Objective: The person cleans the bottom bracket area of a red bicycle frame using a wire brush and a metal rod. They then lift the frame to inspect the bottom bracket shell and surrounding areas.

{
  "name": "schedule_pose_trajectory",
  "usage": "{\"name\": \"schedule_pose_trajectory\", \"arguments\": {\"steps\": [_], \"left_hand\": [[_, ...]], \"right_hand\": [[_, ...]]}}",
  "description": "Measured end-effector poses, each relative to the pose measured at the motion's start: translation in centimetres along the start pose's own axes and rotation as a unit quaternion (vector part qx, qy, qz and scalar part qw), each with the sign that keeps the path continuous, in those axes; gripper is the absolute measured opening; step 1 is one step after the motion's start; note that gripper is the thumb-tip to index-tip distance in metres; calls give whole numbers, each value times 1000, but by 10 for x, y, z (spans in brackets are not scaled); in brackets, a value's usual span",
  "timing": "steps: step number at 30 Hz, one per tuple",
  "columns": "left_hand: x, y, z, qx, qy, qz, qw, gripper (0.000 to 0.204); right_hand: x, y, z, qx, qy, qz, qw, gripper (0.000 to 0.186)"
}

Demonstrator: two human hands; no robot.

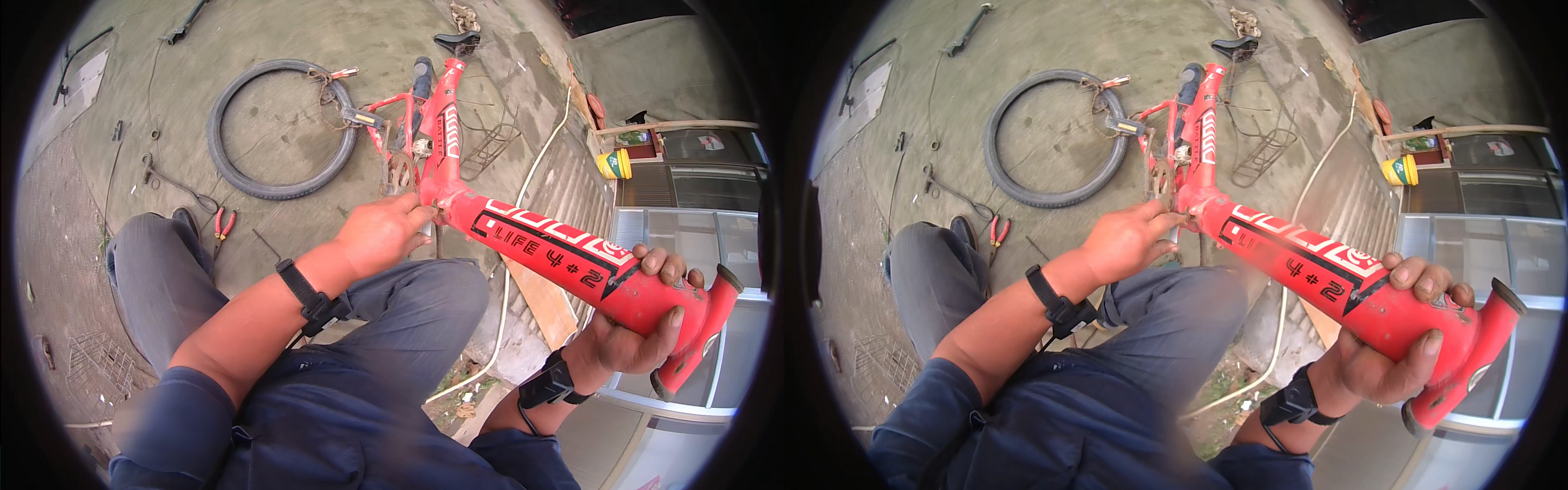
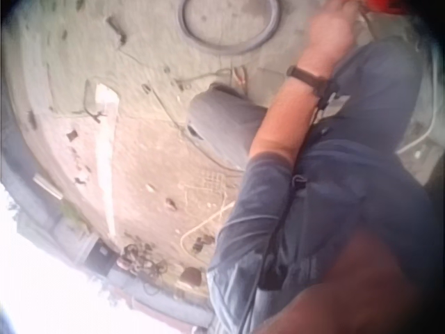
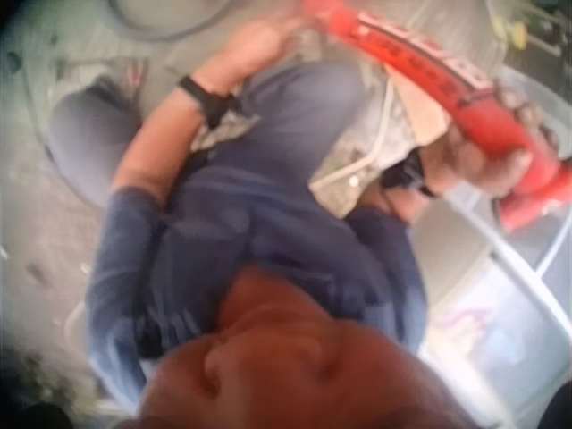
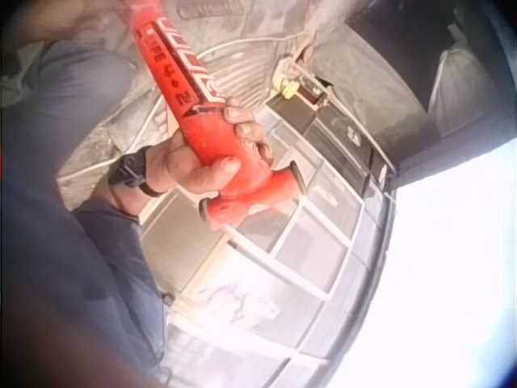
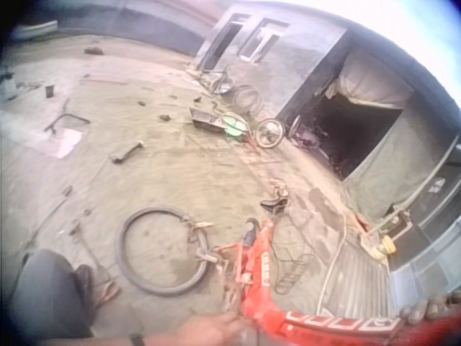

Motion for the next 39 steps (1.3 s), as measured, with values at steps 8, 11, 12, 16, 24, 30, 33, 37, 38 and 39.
{"name": "schedule_pose_trajectory", "arguments": {"steps": [8,11,12,16,24,30,33,37,38,39], "left_hand": [[-4,-2,6,-11,-26,1,1000,42],[-5,-3,9,-24,-35,7,999,40],[-5,-2,10,-28,-40,6,999,40],[-4,2,9,-59,-56,1,997,39],[4,0,7,-58,-33,-3,998,35],[5,-11,7,-44,-1,-21,999,30],[3,-13,8,-54,-4,-37,998,28],[9,-16,12,-42,32,-65,996,24],[11,-16,13,-37,46,-71,996,23],[14,-18,13,-27,63,-83,994,22]], "right_hand": [[1,4,0,-12,-10,-10,1000,50],[0,6,0,-24,-17,-13,999,51],[0,6,0,-23,-17,-10,1000,52],[1,6,1,-30,-22,-22,999,53],[3,6,1,-40,-25,-24,999,53],[2,5,-1,-42,-30,-21,998,52],[1,5,-2,-40,-32,-19,998,52],[1,4,-1,-39,-32,-15,999,53],[1,3,-1,-35,-30,-13,999,53],[1,4,-2,-40,-32,-17,999,53]]}}
Point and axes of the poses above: each hand's wrist, its own z-axis towards the middle knuckle, its own y-axis out of the back of the hand, x = y × z, the point moved 10 cm from there along z, towards the middle knuckle, and after that the axes turned 13 degrees about x, right-handed, at the moved point
